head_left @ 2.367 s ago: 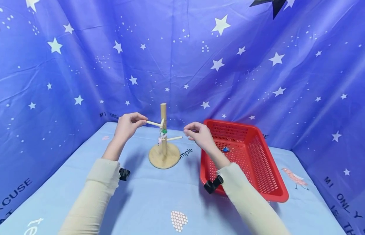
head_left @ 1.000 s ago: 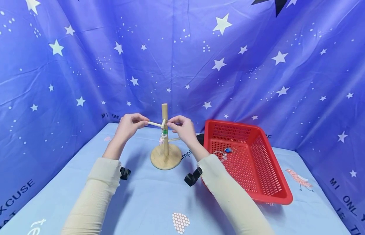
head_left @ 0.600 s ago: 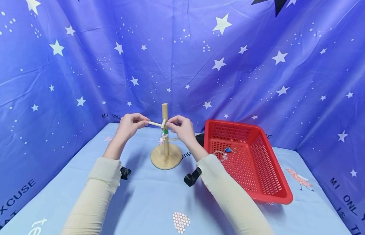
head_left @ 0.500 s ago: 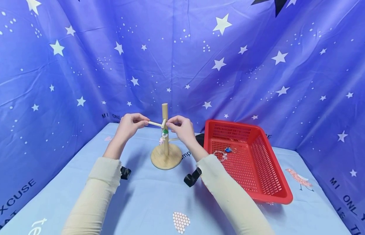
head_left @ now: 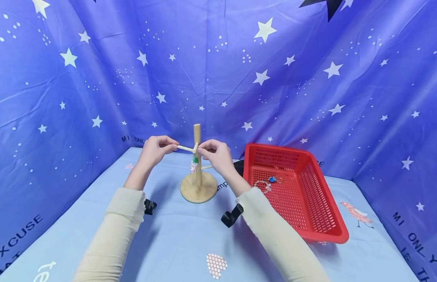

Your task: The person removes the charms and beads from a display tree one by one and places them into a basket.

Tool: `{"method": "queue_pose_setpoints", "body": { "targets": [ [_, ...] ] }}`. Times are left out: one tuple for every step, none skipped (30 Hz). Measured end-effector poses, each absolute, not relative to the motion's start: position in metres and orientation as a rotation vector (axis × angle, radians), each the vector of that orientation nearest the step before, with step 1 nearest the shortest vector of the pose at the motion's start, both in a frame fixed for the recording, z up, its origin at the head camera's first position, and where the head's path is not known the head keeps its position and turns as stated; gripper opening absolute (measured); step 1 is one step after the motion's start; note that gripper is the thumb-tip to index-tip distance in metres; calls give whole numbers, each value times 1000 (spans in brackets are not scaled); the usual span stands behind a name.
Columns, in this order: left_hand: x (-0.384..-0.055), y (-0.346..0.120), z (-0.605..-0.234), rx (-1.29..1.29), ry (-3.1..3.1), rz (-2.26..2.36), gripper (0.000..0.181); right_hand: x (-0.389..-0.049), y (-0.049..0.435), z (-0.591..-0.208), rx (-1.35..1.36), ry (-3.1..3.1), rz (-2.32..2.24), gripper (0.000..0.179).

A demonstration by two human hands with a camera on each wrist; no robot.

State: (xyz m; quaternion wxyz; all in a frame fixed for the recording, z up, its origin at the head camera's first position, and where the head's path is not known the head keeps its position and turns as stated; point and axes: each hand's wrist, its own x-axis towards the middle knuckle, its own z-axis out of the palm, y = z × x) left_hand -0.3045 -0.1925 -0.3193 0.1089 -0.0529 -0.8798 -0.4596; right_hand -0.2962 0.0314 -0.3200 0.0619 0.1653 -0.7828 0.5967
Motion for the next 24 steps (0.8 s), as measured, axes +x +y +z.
{"method": "queue_pose_setpoints", "body": {
  "targets": [
    [-305, -193, -319, -158, -2587, -1351, 20, -295, 31, -319, 501, -2367, 1807, 13],
    [-305, -193, -319, -157, -2585, -1350, 19, -294, 32, -319, 503, -2368, 1811, 13],
    [-305, -193, -319, -157, -2583, -1348, 19, -293, 32, -318, 502, -2368, 1816, 13],
    [-305, -192, -319, -160, -2582, -1343, 19, -293, 32, -318, 503, -2369, 1822, 13],
    [-305, -192, -319, -161, -2582, -1341, 19, -292, 32, -317, 504, -2369, 1829, 13],
    [-305, -192, -319, -160, -2582, -1338, 19, -291, 33, -317, 506, -2370, 1834, 13],
    [-305, -192, -319, -159, -2581, -1338, 18, -290, 33, -317, 508, -2370, 1840, 14],
    [-305, -192, -319, -158, -2581, -1336, 18, -289, 33, -316, 510, -2373, 1843, 14],
    [-304, -192, -319, -158, -2582, -1337, 18, -288, 34, -316, 512, -2374, 1845, 14],
    [-304, -191, -319, -156, -2584, -1336, 18, -287, 34, -316, 517, -2373, 1852, 14],
    [-304, -191, -319, -153, -2584, -1340, 17, -287, 34, -316, 523, -2372, 1855, 14],
    [-304, -191, -319, -151, -2585, -1341, 17, -286, 35, -316, 531, -2371, 1857, 14],
    [-303, -191, -319, -151, -2584, -1344, 17, -285, 35, -315, 538, -2370, 1859, 14],
    [-303, -191, -319, -151, -2587, -1341, 18, -284, 35, -315, 544, -2368, 1862, 14],
    [-303, -191, -318, -149, -2586, -1342, 18, -283, 36, -315, 552, -2365, 1865, 14],
    [-302, -192, -318, -147, -2588, -1341, 18, -283, 36, -315, 560, -2362, 1869, 14],
    [-302, -192, -318, -147, -2588, -1343, 19, -282, 36, -314, 564, -2361, 1870, 14],
    [-302, -192, -318, -146, -2589, -1344, 19, -281, 36, -314, 571, -2359, 1874, 14],
    [-302, -192, -318, -145, -2589, -1348, 20, -281, 36, -314, 576, -2357, 1877, 14],
    [-302, -192, -318, -144, -2590, -1351, 20, -280, 36, -314, 581, -2354, 1881, 14],
    [-303, -192, -318, -143, -2589, -1356, 20, -279, 37, -313, 586, -2352, 1884, 14],
    [-302, -192, -318, -146, -2590, -1358, 20, -278, 37, -313, 593, -2349, 1887, 13],
    [-302, -192, -318, -147, -2588, -1363, 21, -278, 37, -313, 598, -2347, 1889, 13],
    [-302, -192, -318, -147, -2586, -1366, 21, -277, 37, -312, 606, -2345, 1889, 13]
  ]
}}
